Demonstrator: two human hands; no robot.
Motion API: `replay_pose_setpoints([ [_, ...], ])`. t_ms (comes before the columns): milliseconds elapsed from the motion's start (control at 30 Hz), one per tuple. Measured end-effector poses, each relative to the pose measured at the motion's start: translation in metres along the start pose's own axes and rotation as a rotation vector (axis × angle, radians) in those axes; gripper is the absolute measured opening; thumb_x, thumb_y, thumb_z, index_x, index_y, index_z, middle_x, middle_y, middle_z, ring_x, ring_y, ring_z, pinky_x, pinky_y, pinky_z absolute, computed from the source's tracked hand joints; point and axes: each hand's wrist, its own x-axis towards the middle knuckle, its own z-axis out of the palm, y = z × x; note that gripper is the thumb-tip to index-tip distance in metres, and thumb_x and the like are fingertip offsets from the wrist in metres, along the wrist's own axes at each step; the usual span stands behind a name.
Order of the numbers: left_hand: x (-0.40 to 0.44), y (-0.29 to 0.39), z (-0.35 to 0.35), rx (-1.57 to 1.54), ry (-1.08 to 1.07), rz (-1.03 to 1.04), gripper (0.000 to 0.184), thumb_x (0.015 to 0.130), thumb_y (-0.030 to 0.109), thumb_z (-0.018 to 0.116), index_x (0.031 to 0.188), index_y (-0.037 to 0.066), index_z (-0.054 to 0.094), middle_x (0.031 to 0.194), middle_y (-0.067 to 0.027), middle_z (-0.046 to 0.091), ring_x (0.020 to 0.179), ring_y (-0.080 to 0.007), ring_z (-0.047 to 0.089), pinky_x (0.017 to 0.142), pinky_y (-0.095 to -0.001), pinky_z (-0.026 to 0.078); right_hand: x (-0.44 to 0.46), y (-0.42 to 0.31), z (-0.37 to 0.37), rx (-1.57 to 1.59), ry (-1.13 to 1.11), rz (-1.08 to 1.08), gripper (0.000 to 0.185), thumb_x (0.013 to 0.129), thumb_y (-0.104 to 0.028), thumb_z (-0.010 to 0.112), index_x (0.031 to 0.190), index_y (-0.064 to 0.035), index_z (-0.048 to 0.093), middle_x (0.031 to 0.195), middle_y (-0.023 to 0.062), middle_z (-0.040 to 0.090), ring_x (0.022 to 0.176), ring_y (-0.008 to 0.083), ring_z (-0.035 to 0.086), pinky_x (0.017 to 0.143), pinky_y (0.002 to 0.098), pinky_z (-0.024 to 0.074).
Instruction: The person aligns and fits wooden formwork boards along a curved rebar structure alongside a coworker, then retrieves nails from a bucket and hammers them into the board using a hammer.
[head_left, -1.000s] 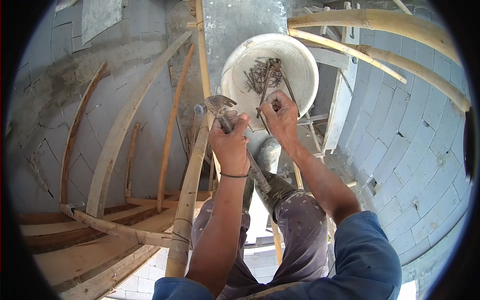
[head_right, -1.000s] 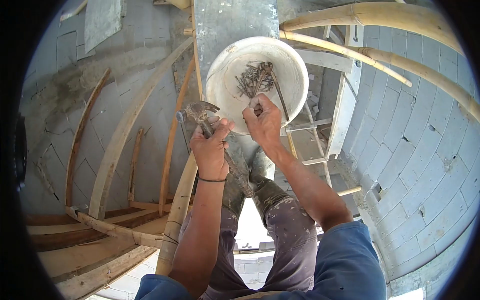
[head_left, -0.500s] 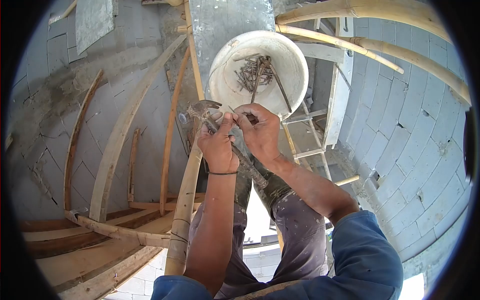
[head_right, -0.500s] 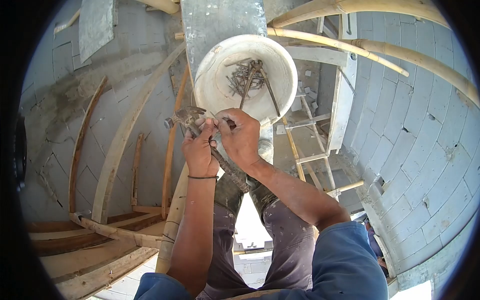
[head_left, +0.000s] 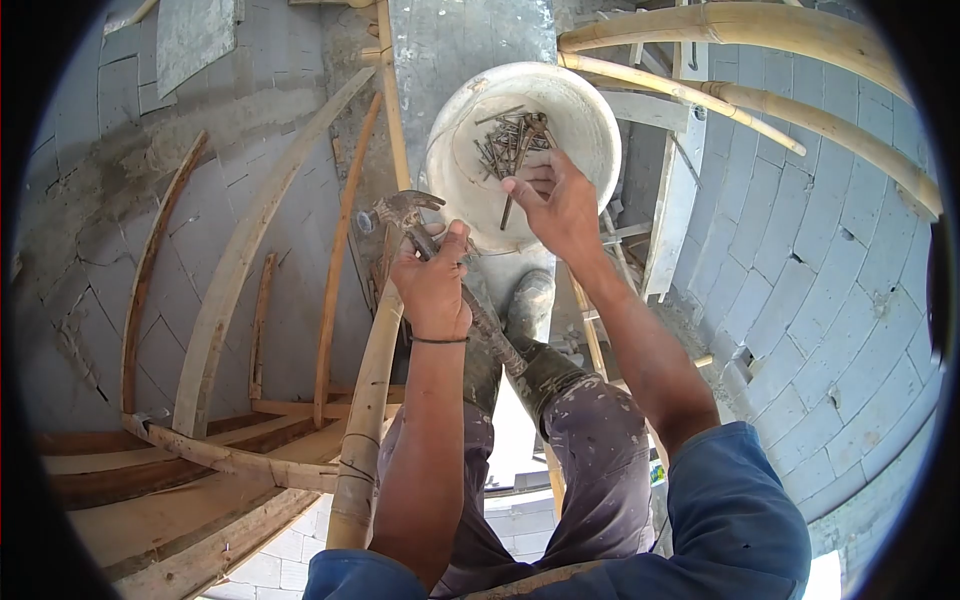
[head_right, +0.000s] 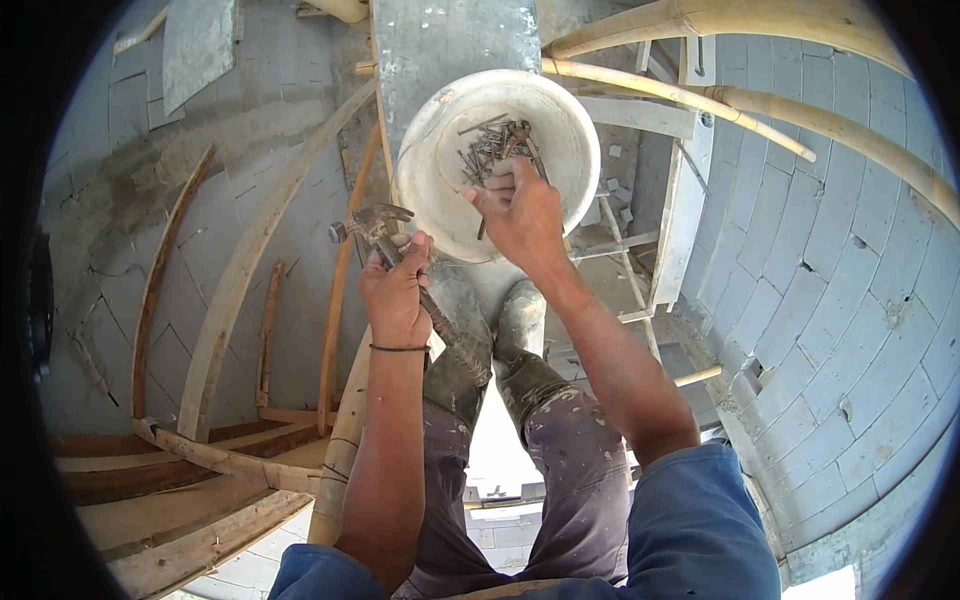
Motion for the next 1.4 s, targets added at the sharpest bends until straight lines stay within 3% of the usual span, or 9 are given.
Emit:
replay_pose_setpoints([
  [67, -0.003, 0.002, 0.002, -0.01, 0.007, 0.023, 0.026, 0.091, 0.005, 0.083, 0.106, 0.007, 0.062, 0.09, -0.0062, 0.074, 0.074, -0.0102, 0.068, 0.055, -0.0222, 0.042, 0.037, 0.028, -0.002, -0.619, 0.012, 0.117, 0.067, 0.085, -0.027, 0.087, 0.126, 0.0125, 0.051, 0.113, 0.0299, 0.073, 0.105, 0.0366, 0.075, 0.088, 0.0455, 0.0598],
  [200, -0.001, 0.007, 0.005, -0.009, 0.014, -0.021, 0.026, 0.091, 0.005, 0.083, 0.106, 0.007, 0.061, 0.089, -0.0049, 0.074, 0.074, -0.0093, 0.067, 0.055, -0.0226, 0.041, 0.08, 0.069, 0.03, -0.702, -0.094, 0.356, 0.081, 0.08, -0.034, 0.089, 0.128, 0.0174, 0.048, 0.125, 0.0357, 0.067, 0.118, 0.0385, 0.07, 0.097, 0.0476, 0.057],
  [400, -0.003, 0.01, 0.011, -0.038, -0.029, -0.018, 0.023, 0.092, 0.006, 0.082, 0.104, 0.008, 0.063, 0.09, -0.0035, 0.073, 0.07, -0.0079, 0.061, 0.055, -0.0225, 0.041, 0.104, 0.051, 0.034, -0.068, -0.255, 0.674, 0.064, 0.079, -0.036, 0.087, 0.108, 0.0167, 0.065, 0.116, 0.033, 0.072, 0.113, 0.0392, 0.073, 0.098, 0.0412, 0.0574],
  [500, -0.002, 0.011, 0.01, -0.018, -0.023, -0.001, 0.021, 0.093, 0.009, 0.082, 0.104, 0.008, 0.064, 0.093, -0.0034, 0.073, 0.07, -0.0071, 0.059, 0.056, -0.0222, 0.042, 0.081, 0.036, 0.086, -0.319, -0.038, 0.381, 0.048, 0.086, -0.034, 0.081, 0.095, 0.0124, 0.071, 0.102, 0.0283, 0.076, 0.098, 0.0371, 0.078, 0.092, 0.0382, 0.0594],
  [567, 0.0, 0.012, 0.008, -0.014, -0.03, 0.006, 0.021, 0.093, 0.009, 0.082, 0.104, 0.008, 0.064, 0.094, -0.0034, 0.073, 0.071, -0.0071, 0.059, 0.056, -0.0222, 0.042, 0.069, 0.051, 0.112, 0.226, 0.124, 0.28, 0.03, 0.091, -0.018, 0.07, 0.107, 0.0073, 0.073, 0.08, 0.0177, 0.076, 0.072, 0.0251, 0.075, 0.071, 0.0386, 0.0618],
  [700, -0.002, 0.018, 0.013, -0.029, -0.039, 0.007, 0.022, 0.092, 0.008, 0.082, 0.105, 0.009, 0.065, 0.092, -0.0026, 0.074, 0.072, -0.0068, 0.062, 0.056, -0.0222, 0.04, 0.081, 0.109, 0.09, 0.476, 0.238, 0.578, 0.027, 0.09, -0.009, 0.062, 0.109, 0.0069, 0.073, 0.082, 0.0189, 0.077, 0.074, 0.0289, 0.075, 0.074, 0.037, 0.0605],
  [800, 0.0, 0.017, 0.013, -0.03, -0.041, 0.002, 0.022, 0.092, 0.008, 0.083, 0.106, 0.009, 0.066, 0.092, -0.0026, 0.074, 0.073, -0.0068, 0.063, 0.056, -0.0221, 0.04, 0.102, 0.14, 0.087, 0.08, 0.42, 0.69, 0.022, 0.088, -0.011, 0.064, 0.098, 0.0042, 0.076, 0.095, 0.0243, 0.077, 0.095, 0.0398, 0.076, 0.085, 0.0414, 0.0577],
  [1000, -0.001, 0.017, 0.014, -0.004, -0.051, -0.009, 0.021, 0.092, 0.009, 0.083, 0.105, 0.009, 0.066, 0.095, -0.0037, 0.075, 0.079, -0.0078, 0.066, 0.056, -0.0218, 0.041, 0.123, 0.113, 0.066, -0.286, 0.678, 0.158, 0.02, 0.089, -0.014, 0.063, 0.094, -0.0017, 0.078, 0.092, 0.0252, 0.076, 0.09, 0.0421, 0.075, 0.085, 0.0497, 0.0576],
  [1400, -0.007, 0.023, 0.019, 0.003, -0.086, -0.021, 0.024, 0.091, 0.011, 0.085, 0.105, 0.01, 0.066, 0.094, -0.0032, 0.074, 0.081, -0.0086, 0.067, 0.059, -0.022, 0.041, 0.168, 0.118, 0.056, -0.821, 0.03, -0.093, 0.023, 0.097, -0.015, 0.053, 0.09, -0.0069, 0.074, 0.097, 0.0198, 0.078, 0.091, 0.0392, 0.076, 0.082, 0.0506, 0.0604],
])
